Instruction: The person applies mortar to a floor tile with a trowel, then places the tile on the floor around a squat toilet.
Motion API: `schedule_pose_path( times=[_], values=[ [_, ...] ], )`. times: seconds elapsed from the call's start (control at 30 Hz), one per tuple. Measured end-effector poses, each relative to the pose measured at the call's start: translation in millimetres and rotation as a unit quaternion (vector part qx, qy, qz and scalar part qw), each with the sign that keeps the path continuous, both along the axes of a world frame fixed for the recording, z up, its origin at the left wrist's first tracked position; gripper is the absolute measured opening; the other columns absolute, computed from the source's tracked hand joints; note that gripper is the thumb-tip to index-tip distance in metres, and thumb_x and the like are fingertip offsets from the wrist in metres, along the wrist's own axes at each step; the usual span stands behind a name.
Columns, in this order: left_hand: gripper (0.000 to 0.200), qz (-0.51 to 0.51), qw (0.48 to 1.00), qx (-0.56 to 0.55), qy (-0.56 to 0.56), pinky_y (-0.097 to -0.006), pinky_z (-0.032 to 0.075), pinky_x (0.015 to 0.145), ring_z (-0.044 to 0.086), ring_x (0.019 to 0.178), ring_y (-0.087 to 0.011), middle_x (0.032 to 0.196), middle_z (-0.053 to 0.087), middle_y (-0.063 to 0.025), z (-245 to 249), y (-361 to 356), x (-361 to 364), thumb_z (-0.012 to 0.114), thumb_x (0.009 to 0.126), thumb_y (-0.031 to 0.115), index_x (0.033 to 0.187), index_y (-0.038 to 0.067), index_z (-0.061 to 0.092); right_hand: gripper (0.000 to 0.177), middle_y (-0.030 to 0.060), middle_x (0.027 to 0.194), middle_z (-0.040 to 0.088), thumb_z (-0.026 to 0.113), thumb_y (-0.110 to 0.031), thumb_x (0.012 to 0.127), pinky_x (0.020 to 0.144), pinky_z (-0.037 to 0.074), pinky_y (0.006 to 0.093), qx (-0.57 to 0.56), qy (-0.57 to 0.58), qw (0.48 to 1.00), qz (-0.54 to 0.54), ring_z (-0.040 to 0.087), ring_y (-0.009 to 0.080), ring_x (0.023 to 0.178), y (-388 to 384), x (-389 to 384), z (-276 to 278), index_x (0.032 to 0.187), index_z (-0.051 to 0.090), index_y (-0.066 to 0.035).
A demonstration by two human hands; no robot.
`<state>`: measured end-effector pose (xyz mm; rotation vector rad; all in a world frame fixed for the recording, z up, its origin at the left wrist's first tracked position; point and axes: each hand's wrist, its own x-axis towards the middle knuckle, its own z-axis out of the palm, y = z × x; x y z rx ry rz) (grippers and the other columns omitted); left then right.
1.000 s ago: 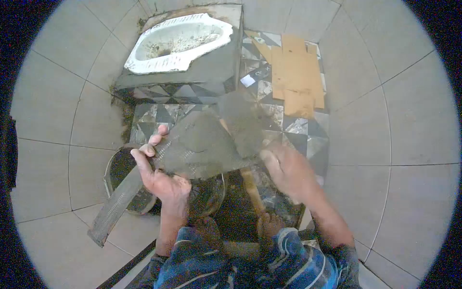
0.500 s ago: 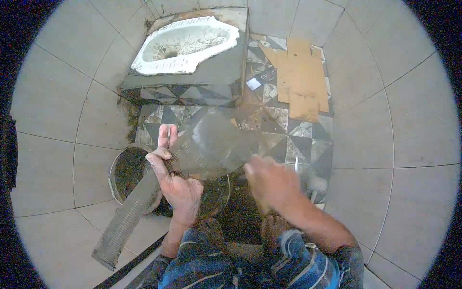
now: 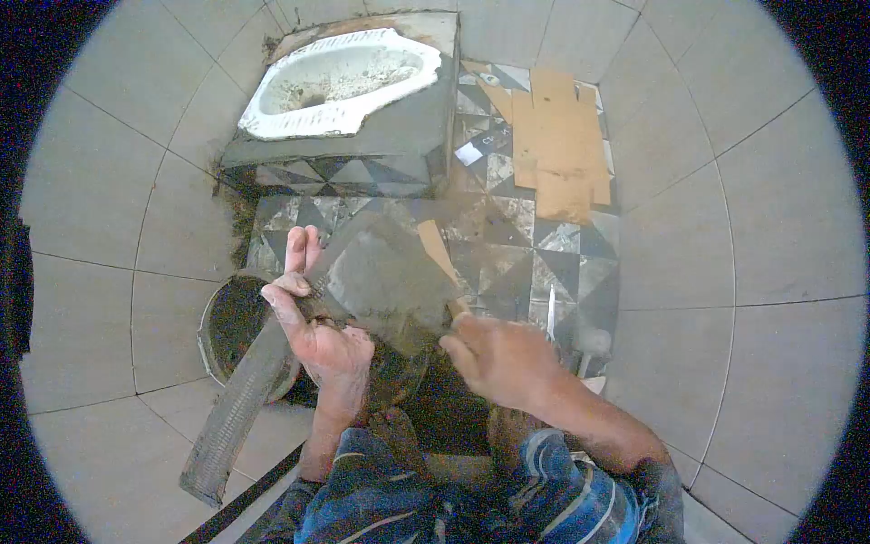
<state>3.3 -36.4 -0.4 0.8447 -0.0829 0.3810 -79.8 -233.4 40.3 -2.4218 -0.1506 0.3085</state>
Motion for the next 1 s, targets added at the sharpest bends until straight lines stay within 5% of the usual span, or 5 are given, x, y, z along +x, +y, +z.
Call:
schedule_pose_path(
  times=[0.17,0.33,0.53,0.63,1.0],
  values=[
    [0.042,0.02,0.999,-0.035,0.029,-0.0654,0.031,0.124,0.031,0.155,-0.039,0.16,0.043,-0.0211,12.7,4.2,-6.2,0.038,0.114,0.047,0.092,0.013,0.044,0.031,0.0255,0.09,0.07,0.058,-0.034,0.104,0.073,0.055,0.0558,-0.025,0.03,0.999,0.03,0.069,0.0488,0.086,2.5,3.1,-9.6,0.104,0.063,-0.004],
    [0.041,0.042,0.997,-0.042,0.048,-0.0649,0.031,0.124,0.032,0.155,-0.0368,0.16,0.043,-0.0204,22.0,5.2,-7.7,0.04,0.114,0.047,0.092,0.012,0.045,0.032,0.0252,0.084,0.068,0.056,-0.035,0.105,0.074,0.053,0.0571,-0.182,0.068,0.977,-0.084,0.068,0.0494,0.085,-35.4,17.6,-58.4,0.1,0.062,-0.004],
    [0.041,0.034,0.996,-0.047,0.071,-0.0629,0.033,0.124,0.036,0.153,-0.0354,0.156,0.047,-0.0184,26.9,1.9,-6.8,0.038,0.114,0.046,0.093,0.012,0.047,0.03,0.0252,0.086,0.07,0.055,-0.034,0.105,0.073,0.056,0.0585,-0.029,-0.048,0.997,-0.053,0.069,0.048,0.084,-22.2,7.4,-11.5,0.101,0.065,-0.006],
    [0.042,0.029,0.999,0.004,0.033,-0.0622,0.035,0.123,0.039,0.151,-0.0348,0.153,0.05,-0.0177,10.2,0.9,-3.6,0.037,0.115,0.045,0.095,0.011,0.05,0.027,0.0239,0.084,0.069,0.056,-0.032,0.104,0.072,0.056,0.0581,-0.023,-0.065,0.997,0.027,0.069,0.0472,0.083,-2.7,12.0,15.0,0.101,0.064,-0.007],
    [0.042,0.029,0.997,-0.03,0.06,-0.064,0.038,0.121,0.041,0.15,-0.0368,0.149,0.052,-0.0224,25.1,13.5,-10.0,0.039,0.114,0.046,0.093,0.01,0.049,0.03,0.0253,0.087,0.071,0.056,-0.034,0.104,0.076,0.055,0.0584,-0.108,-0.002,0.992,-0.066,0.069,0.0484,0.086,-16.4,21.5,-34.5,0.104,0.063,-0.005]
  ],
)
